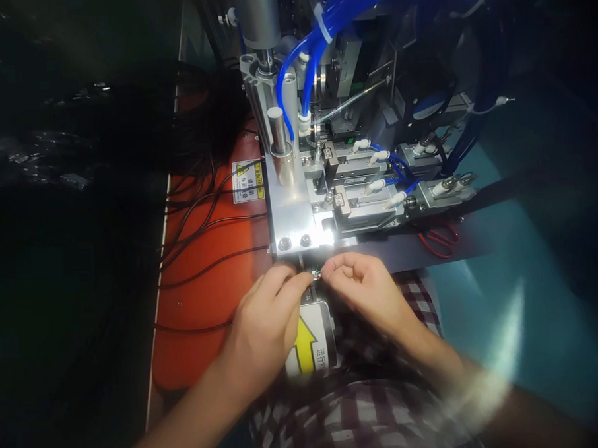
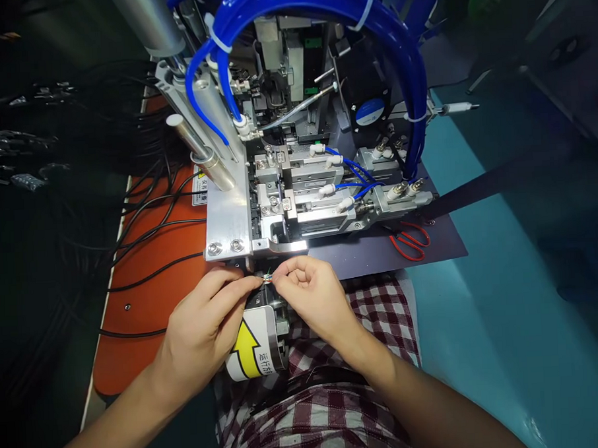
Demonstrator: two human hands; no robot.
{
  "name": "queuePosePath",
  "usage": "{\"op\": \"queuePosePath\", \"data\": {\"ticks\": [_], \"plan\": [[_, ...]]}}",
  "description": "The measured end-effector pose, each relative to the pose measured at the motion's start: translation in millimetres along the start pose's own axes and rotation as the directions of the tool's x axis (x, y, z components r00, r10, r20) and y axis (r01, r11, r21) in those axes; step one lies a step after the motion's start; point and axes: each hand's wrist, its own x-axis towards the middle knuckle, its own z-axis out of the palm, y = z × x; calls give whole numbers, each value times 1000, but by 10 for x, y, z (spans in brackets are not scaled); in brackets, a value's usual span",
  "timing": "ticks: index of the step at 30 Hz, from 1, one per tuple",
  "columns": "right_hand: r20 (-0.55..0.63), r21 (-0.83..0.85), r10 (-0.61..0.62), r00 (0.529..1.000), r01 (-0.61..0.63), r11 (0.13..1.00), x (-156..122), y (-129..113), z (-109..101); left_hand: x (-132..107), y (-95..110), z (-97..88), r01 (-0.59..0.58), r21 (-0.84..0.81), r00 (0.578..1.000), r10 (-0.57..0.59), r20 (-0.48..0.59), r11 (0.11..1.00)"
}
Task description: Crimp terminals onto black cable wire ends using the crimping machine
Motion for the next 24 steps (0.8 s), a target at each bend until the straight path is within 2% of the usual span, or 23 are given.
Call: {"op": "queuePosePath", "data": {"ticks": [3, 8, 11, 15, 19, 22, 24], "plan": [[40, 30, 41, 998, -42, 999, 15, -2, -19, 1, -4, 3, -2, -13, 1000, 2, 3, 1000], [154, 216, 116, 981, -148, 965, 77, 9, -50, -12, -7, 11, 7, -10, 1000, -7, 9, 1000], [145, 216, 104, 984, -134, 967, 83, -10, -56, -8, -12, 15, 1, -5, 1000, -1, 5, 1000], [52, -5, 10, 999, -10, 1000, 30, -33, -61, 2, -11, 14, -3, 8, 1000, 3, -4, 1000], [-2, -190, -116, 993, 113, 975, -30, 12, -66, 6, 3, 8, 3, 12, 1000, -3, -3, 1000], [-1, -344, -271, 963, 254, 904, -62, 42, -65, 10, 5, 4, -1, 10, 1000, 1, -2, 1000], [28, -476, -381, 924, 348, 808, -75, 42, -62, 12, 1, 3, -2, 10, 1000, 2, 1, 1000]]}}
